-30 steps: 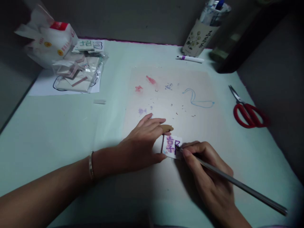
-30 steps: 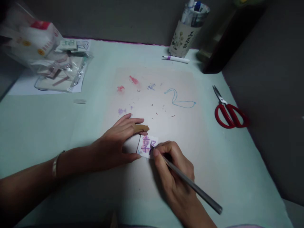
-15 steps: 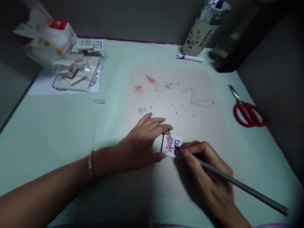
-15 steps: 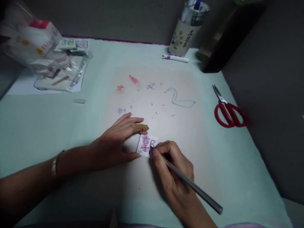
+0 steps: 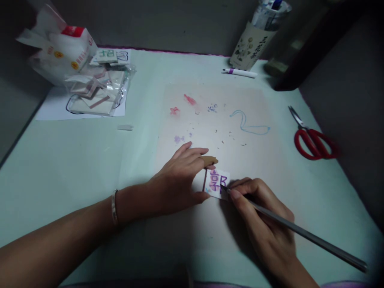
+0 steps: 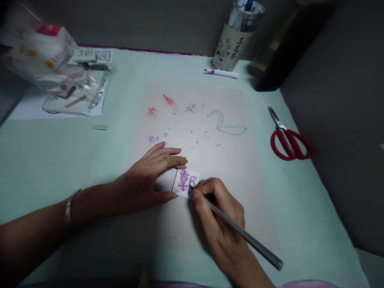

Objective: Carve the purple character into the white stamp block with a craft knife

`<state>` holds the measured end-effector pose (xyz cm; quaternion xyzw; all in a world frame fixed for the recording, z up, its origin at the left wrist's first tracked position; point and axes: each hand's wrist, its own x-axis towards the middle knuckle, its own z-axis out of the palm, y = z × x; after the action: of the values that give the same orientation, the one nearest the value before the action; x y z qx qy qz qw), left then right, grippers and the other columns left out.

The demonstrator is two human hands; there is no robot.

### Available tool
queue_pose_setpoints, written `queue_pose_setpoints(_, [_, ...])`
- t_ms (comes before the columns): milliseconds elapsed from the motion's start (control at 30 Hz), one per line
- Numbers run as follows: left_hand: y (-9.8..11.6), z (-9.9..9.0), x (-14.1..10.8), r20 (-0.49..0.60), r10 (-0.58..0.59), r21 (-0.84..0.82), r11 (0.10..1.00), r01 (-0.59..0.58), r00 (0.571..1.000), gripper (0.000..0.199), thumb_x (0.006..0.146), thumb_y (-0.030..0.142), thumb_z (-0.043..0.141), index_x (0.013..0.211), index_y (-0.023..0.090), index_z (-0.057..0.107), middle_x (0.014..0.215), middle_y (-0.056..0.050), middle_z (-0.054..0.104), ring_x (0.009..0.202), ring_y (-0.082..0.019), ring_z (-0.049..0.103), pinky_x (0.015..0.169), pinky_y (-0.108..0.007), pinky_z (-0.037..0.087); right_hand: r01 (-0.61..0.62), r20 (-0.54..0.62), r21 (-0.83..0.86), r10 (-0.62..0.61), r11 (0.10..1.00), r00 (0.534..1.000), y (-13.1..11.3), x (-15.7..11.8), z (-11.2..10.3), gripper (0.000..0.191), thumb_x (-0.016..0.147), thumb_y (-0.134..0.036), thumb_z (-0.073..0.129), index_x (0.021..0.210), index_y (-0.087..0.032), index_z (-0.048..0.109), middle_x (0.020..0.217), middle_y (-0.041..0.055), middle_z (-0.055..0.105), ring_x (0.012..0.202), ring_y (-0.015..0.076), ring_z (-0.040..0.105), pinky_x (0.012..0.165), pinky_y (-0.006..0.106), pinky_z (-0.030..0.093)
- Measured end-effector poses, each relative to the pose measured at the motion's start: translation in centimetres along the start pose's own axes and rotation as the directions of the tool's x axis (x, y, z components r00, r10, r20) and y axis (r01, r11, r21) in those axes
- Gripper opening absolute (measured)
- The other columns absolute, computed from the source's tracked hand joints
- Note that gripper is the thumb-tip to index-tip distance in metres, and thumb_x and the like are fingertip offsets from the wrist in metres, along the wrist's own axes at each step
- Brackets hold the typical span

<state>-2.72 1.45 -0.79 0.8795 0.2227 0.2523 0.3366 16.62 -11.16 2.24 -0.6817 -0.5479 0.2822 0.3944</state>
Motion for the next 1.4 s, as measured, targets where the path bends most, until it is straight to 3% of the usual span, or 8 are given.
queue_pose_setpoints(567, [-0.09, 0.14, 0.01, 0.006, -0.006, 0.004, 1.0, 0.006, 1.0, 0.058, 0.08, 0.029, 0.085, 0.131, 0.021, 0.057, 0.133, -0.012, 0.071, 0.143, -0.036, 0.055, 0.129, -0.065, 0.026, -0.001, 0.041, -0.02, 0.002, 1.0, 0.999, -0.24, 0.0, -0.18, 0.019, 0.103, -0.03, 0.059, 0.085, -0.024, 0.059, 0.087, 0.0027, 0.07, 0.073, 0.0167, 0.063, 0.059, 0.028, 0.048])
queue_pose_setpoints(800, [-0.06, 0.06, 0.02, -0.006, 0.014, 0.021, 1.0, -0.014, 1.0, 0.059, 0.079, 0.028, 0.086, 0.13, 0.019, 0.057, 0.132, -0.013, 0.072, 0.142, -0.037, 0.056, 0.128, -0.065, 0.028, 0.019, 0.046, 0.023, -0.02, 1.0, 0.999, -0.13, -0.16, 0.0, 0.016, 0.104, -0.028, 0.06, 0.088, -0.025, 0.06, 0.087, 0.0015, 0.067, 0.081, 0.0169, 0.065, 0.066, 0.028, 0.05])
queue_pose_setpoints(1000, [0.15, 0.0, -0.01, 0.003, 0.003, 0.034, 0.999, -0.003, 1.0, 0.055, 0.081, 0.026, 0.083, 0.13, 0.019, 0.058, 0.133, -0.014, 0.071, 0.143, -0.036, 0.055, 0.129, -0.065, 0.027, -0.05, -0.022, -0.012, 0.049, 0.999, 0.999, -0.48, -0.53, 0.56, 0.015, 0.103, -0.032, 0.06, 0.09, -0.024, 0.061, 0.085, 0.0026, 0.067, 0.072, 0.0169, 0.062, 0.057, 0.029, 0.044])
queue_pose_setpoints(1200, [0.03, 0.15, -0.11, -0.009, 0.012, 0.032, 0.999, -0.011, 1.0, 0.058, 0.079, 0.024, 0.084, 0.13, 0.019, 0.057, 0.133, -0.013, 0.071, 0.143, -0.036, 0.054, 0.129, -0.066, 0.027, 0.044, -0.002, -0.055, -0.045, 0.998, 0.999, -0.14, -0.26, 0.45, 0.015, 0.104, -0.029, 0.058, 0.089, -0.025, 0.059, 0.089, 0.0032, 0.069, 0.078, 0.0175, 0.066, 0.062, 0.029, 0.049])
queue_pose_setpoints(1400, [0.06, 0.12, -0.06, -0.01, 0.012, 0.025, 1.0, -0.012, 1.0, 0.057, 0.078, 0.022, 0.085, 0.128, 0.018, 0.057, 0.133, -0.013, 0.071, 0.142, -0.036, 0.055, 0.13, -0.065, 0.027, 0.029, 0.031, -0.04, -0.027, 0.999, 0.999, -0.1, -0.23, 0.18, 0.016, 0.106, -0.03, 0.057, 0.091, -0.026, 0.058, 0.09, 0.0019, 0.068, 0.08, 0.0168, 0.064, 0.064, 0.028, 0.048])
